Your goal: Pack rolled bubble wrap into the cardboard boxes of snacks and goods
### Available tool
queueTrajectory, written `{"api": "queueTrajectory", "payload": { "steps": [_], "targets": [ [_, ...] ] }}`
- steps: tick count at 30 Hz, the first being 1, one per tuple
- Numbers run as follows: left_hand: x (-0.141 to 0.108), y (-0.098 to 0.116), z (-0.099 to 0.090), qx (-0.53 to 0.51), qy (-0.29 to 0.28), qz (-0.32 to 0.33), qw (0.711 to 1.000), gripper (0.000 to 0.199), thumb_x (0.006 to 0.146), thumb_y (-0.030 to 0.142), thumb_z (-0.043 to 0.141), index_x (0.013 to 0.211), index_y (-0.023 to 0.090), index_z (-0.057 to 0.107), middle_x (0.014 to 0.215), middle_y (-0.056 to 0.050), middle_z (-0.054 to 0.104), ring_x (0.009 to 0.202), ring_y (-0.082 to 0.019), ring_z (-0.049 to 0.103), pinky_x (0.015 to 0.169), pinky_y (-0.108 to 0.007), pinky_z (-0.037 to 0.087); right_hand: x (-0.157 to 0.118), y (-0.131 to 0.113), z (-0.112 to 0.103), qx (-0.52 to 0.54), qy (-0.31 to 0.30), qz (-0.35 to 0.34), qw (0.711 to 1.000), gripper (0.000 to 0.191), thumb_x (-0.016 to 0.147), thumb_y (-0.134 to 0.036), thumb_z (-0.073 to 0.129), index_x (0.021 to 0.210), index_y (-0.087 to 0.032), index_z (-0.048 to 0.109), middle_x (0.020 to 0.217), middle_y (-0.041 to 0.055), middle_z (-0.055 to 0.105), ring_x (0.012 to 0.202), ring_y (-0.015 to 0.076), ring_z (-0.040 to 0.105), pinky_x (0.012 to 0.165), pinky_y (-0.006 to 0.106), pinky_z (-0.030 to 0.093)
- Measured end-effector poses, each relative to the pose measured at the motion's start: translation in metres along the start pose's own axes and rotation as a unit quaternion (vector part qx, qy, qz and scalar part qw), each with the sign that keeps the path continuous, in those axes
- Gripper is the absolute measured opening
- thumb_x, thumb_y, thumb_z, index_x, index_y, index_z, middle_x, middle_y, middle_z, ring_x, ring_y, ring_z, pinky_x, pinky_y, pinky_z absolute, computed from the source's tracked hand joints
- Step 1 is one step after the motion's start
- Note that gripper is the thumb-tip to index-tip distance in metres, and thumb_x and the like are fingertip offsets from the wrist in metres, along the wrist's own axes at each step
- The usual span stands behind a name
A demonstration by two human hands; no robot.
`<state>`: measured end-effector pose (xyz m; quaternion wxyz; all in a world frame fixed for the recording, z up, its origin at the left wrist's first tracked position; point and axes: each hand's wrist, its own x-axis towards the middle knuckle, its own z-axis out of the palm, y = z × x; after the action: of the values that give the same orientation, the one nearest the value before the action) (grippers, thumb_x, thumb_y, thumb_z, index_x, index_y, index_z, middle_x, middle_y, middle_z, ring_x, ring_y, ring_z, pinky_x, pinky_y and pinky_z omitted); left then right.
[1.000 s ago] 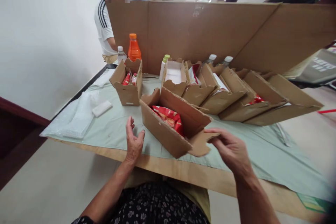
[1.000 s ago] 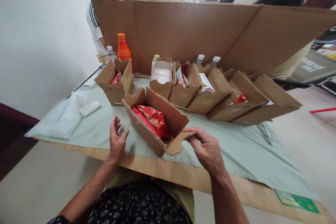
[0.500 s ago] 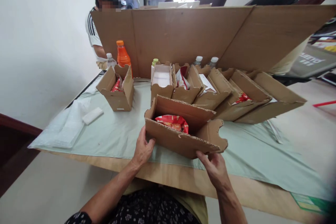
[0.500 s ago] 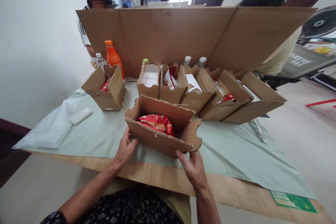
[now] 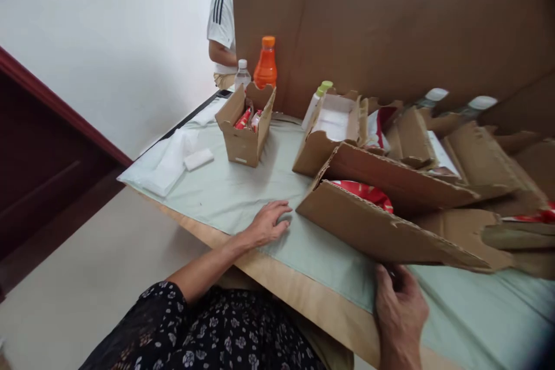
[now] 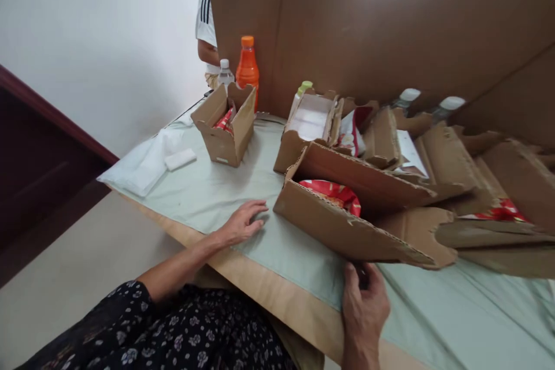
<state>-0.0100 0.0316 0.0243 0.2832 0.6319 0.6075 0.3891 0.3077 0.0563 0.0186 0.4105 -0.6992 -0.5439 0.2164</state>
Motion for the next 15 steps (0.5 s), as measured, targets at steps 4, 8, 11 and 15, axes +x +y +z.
{"api": "queueTrajectory", "payload": {
  "steps": [4,8,11,15],
  "targets": [
    [-0.032,-0.012,-0.033,0.007,-0.013,0.004,1.000,0.039,0.088,0.020,0.061,0.125,0.022,0.073,0.147,-0.012,0.065,0.135,-0.028,0.061,0.115,-0.049,0.050,0.000,-0.007,-0.001,-0.034,0.005,0.029,0.999,0.042,0.069,-0.062,0.060,0.086,-0.024,0.066,0.086,0.0146,0.072,0.081,0.0365,0.066,0.082,0.054,0.050],
    [-0.046,-0.014,-0.042,0.021,-0.005,0.004,1.000,0.038,0.088,0.019,0.062,0.124,0.021,0.074,0.144,-0.012,0.066,0.134,-0.029,0.062,0.115,-0.049,0.050,0.016,-0.017,-0.004,-0.066,-0.010,0.073,0.995,0.033,0.063,-0.066,0.062,0.069,-0.034,0.058,0.068,0.0125,0.065,0.071,0.0371,0.062,0.078,0.056,0.047],
    [-0.046,-0.015,-0.043,0.026,-0.014,0.026,0.999,0.037,0.089,0.020,0.062,0.124,0.020,0.074,0.142,-0.013,0.068,0.131,-0.029,0.063,0.114,-0.049,0.051,0.029,-0.024,-0.005,-0.108,-0.041,0.097,0.988,0.031,0.060,-0.068,0.060,0.064,-0.037,0.055,0.059,0.0122,0.061,0.072,0.0405,0.063,0.079,0.056,0.046],
    [-0.039,-0.031,-0.072,0.080,0.074,0.016,0.994,0.030,0.091,0.022,0.064,0.118,0.023,0.076,0.140,-0.012,0.069,0.130,-0.028,0.064,0.113,-0.048,0.052,0.032,-0.026,-0.003,-0.167,-0.067,0.096,0.979,0.040,0.061,-0.070,0.052,0.072,-0.033,0.056,0.061,0.0102,0.060,0.084,0.0449,0.068,0.084,0.054,0.049]
  ]
}}
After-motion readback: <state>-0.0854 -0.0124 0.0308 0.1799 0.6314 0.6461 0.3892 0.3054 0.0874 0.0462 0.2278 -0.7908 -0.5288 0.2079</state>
